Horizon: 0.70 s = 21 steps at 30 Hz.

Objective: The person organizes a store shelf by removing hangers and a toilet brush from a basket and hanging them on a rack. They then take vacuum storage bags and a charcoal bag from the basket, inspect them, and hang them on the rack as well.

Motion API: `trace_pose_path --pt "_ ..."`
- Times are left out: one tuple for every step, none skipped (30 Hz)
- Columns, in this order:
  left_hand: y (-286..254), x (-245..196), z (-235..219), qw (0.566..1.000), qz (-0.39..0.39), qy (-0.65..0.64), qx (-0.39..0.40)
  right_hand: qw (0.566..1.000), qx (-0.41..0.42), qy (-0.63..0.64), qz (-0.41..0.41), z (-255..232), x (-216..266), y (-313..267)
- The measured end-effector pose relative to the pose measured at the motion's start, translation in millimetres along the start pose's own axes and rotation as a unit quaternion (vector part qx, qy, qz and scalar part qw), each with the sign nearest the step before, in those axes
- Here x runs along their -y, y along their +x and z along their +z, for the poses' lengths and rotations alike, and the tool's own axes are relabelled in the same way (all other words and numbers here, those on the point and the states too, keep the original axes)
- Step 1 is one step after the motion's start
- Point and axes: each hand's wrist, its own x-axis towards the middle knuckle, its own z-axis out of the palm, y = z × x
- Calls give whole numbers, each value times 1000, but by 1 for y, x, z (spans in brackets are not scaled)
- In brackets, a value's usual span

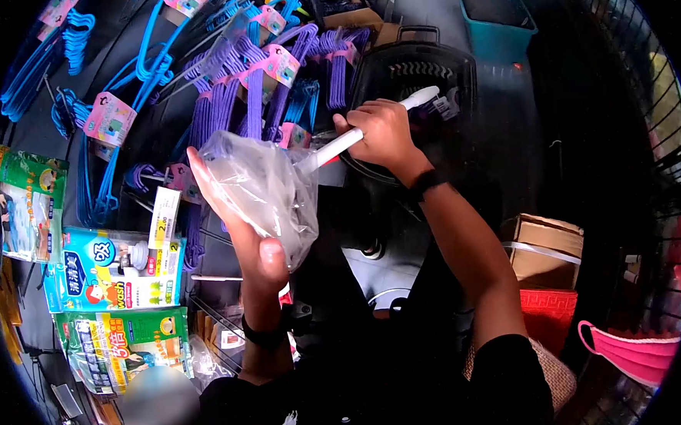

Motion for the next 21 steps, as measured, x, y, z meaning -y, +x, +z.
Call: trace_pose_path --pt "2 -4 3 1000 14 6 -3 1000 -6 13 7 2 0 0" --pt "5 -4 6 999 39 21 -2 1000 -12 25 13 2 -1 0" --pt "8 -1 6 996 68 55 8 998 -47 40 -15 2 -3 2" --pt "12 1 7 991 95 88 17 998 -50 45 -6 -1 -3 2" --pt "16 0 6 987 108 116 27 997 -54 51 4 -3 -2 2" --pt "18 -6 6 986 100 129 37 996 -52 71 27 0 -4 -1" --pt "20 -11 7 985 92 142 46 993 -52 90 50 3 -6 -5" --pt "22 -18 7 982 83 157 59 990 -52 109 73 6 -9 -8" --pt "22 -20 6 979 75 173 72 992 -51 98 69 4 -7 -7" --pt "22 -17 7 982 78 164 59 995 -52 71 46 2 -7 -6" --pt "21 -10 9 983 82 155 47 997 -55 44 24 0 -6 -4" --pt "21 -8 10 984 87 148 38 998 -58 17 2 -2 -5 -3" --pt "22 -5 12 985 92 142 30 998 -54 16 2 0 -6 -4" --pt "23 -4 12 985 99 139 26 998 -50 32 16 3 -8 -8" --pt "23 -4 12 986 99 134 26 997 -46 47 29 7 -10 -11" --pt "24 -4 12 986 100 130 26 994 -41 80 55 12 -10 -14" --pt "25 -5 11 987 96 125 29 994 -39 92 53 14 -13 -16" --pt "26 -6 10 987 96 126 30 992 -38 105 52 13 -11 -15" --pt "27 -7 10 987 95 126 31 994 -39 97 23 5 -6 -8" --pt "28 -7 10 986 97 131 31 991 -41 118 39 10 -7 -10" --pt "29 -7 9 986 100 133 30 988 -44 138 54 13 -6 -11"
